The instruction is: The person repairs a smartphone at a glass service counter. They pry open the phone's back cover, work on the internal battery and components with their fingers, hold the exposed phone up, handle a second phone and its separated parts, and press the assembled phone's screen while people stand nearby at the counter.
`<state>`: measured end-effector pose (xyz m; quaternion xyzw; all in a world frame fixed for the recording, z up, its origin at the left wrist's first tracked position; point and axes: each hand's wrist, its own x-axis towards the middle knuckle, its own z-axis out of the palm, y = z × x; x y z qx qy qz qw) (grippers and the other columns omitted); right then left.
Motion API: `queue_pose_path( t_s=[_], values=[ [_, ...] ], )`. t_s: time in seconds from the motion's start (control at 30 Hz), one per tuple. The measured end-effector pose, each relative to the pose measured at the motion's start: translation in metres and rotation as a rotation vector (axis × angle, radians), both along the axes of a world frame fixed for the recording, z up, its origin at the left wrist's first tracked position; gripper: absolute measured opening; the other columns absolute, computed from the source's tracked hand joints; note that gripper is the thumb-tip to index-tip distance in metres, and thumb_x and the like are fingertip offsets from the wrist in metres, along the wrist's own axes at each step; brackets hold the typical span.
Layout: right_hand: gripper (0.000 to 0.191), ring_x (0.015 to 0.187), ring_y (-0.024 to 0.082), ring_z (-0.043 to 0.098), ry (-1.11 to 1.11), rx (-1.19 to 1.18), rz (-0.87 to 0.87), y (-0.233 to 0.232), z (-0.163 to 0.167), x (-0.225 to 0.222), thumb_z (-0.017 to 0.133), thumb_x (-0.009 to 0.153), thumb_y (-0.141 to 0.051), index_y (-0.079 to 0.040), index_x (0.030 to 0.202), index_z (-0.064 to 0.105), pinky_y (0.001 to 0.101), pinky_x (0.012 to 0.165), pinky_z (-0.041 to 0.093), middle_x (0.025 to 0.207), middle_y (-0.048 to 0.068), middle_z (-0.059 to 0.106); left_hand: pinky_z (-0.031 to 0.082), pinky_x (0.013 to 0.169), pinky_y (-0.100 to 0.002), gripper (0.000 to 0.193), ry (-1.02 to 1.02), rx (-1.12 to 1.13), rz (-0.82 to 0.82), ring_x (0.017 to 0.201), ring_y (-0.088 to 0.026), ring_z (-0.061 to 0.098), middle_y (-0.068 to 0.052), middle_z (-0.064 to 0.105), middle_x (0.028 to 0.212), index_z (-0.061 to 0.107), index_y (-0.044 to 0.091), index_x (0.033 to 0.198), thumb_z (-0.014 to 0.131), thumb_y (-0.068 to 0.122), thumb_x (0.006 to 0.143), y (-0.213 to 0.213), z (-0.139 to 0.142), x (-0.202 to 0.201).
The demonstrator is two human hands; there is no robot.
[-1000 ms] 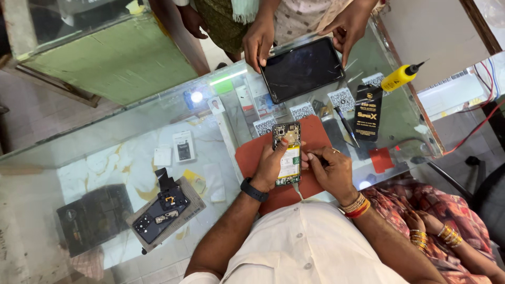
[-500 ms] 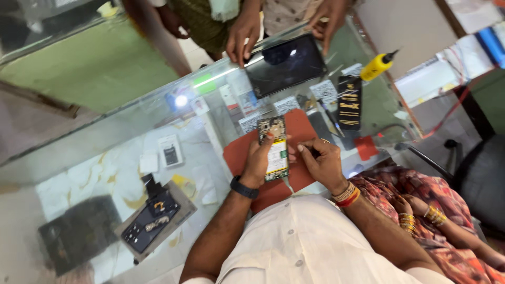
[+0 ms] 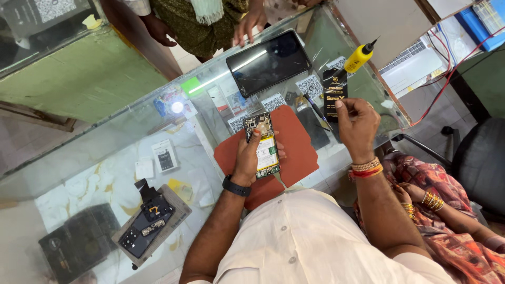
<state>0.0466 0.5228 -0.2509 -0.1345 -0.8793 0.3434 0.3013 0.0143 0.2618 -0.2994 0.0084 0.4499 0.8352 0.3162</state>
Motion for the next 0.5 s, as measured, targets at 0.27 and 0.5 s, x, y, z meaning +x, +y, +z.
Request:
queue_pose_path(
  t_s=[0.27,0.5],
  values=[
    [0.043,0.110,0.036,0.065,-0.188,0.477,0.114,0.021,0.001,0.003,0.077,0.097,-0.039,0.000,0.116,0.073,0.0499,0.106,0.042,0.111,0.016,0.073,0.065,0.075,-0.041,0.072,-0.005,0.018,0.023,0.080,-0.027,0.076,-0.019,0.073,0.090,0.061,-0.009,0.124,0.049,0.058,0.102,0.008,-0.006,0.001],
    [0.043,0.113,0.033,0.066,-0.093,0.466,0.140,0.016,0.002,-0.001,0.079,0.096,-0.039,-0.002,0.115,0.074,0.0481,0.105,0.043,0.113,0.014,0.073,0.065,0.074,-0.042,0.071,-0.010,0.010,0.030,0.078,-0.028,0.076,-0.019,0.072,0.089,0.061,-0.009,0.123,0.047,0.058,0.103,0.014,-0.005,0.001]
  ],
)
